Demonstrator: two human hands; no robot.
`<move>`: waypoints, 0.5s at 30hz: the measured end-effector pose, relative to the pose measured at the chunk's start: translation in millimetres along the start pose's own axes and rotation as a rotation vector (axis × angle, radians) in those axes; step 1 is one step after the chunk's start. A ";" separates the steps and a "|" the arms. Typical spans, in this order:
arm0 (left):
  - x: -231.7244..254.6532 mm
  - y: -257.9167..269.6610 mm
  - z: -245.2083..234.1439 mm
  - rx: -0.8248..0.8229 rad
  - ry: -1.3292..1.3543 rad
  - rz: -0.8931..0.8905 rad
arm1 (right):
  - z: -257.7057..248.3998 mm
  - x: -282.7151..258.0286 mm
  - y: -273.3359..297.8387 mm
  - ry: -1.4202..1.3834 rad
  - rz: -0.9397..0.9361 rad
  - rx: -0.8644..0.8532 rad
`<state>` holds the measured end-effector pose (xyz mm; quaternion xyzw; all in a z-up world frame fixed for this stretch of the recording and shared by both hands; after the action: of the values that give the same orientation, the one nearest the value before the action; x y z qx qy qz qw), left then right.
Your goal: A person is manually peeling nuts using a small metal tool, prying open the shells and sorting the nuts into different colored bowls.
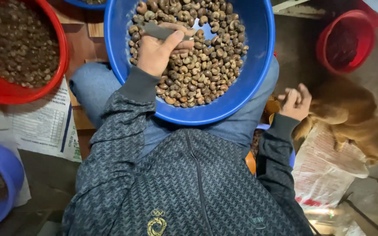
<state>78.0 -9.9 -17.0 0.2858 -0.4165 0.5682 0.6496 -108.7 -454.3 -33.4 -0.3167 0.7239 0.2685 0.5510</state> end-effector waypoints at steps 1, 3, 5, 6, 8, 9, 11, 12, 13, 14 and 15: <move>-1.1 -0.2 0.1 0.011 0.002 0.003 | 22.4 -26.1 -0.4 0.004 -0.002 -0.010; -1.4 -0.8 1.0 -0.008 -0.189 0.030 | 71.7 -93.0 5.2 0.082 -0.208 -0.063; 0.6 -1.1 0.5 0.009 -0.207 0.026 | 125.4 -139.4 15.4 0.092 -0.251 -0.189; 1.5 -1.5 0.6 0.015 -0.227 0.018 | 155.8 -163.5 23.4 0.098 -0.290 -0.304; 1.9 0.2 -2.6 0.046 -0.253 0.013 | 196.5 -177.1 30.7 0.198 -0.404 -0.437; 1.7 -0.2 -4.1 0.065 -0.281 0.004 | 220.7 -184.2 39.3 0.296 -0.512 -0.558; 3.4 -2.2 -7.8 0.080 -0.279 0.030 | 259.5 -164.0 36.3 0.371 -0.524 -0.690; 4.4 -2.6 -10.0 0.091 -0.281 0.052 | 281.7 -150.0 39.1 0.445 -0.528 -0.819; 3.4 -2.7 -10.8 0.098 -0.281 0.054 | 292.0 -138.8 36.9 0.445 -0.531 -0.826; 2.0 -2.5 -14.0 0.140 -0.243 0.048 | 301.6 -130.4 35.8 0.511 -0.611 -0.786; 0.3 -2.8 -17.1 0.180 -0.205 0.043 | 311.2 -121.7 34.8 0.576 -0.691 -0.742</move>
<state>84.4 4.1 -24.8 0.3908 -0.4340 0.5848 0.5630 83.8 -182.1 8.4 -0.7666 0.5566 0.2121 0.2398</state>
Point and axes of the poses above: each hand's wrist, its own y-axis away from the middle knuckle, its own z-axis out of the palm, x = y × z, the point moved 8 cm from there along -y, towards the middle knuckle, and after that the axes turned 9 degrees about z, right-handed, at the moved point
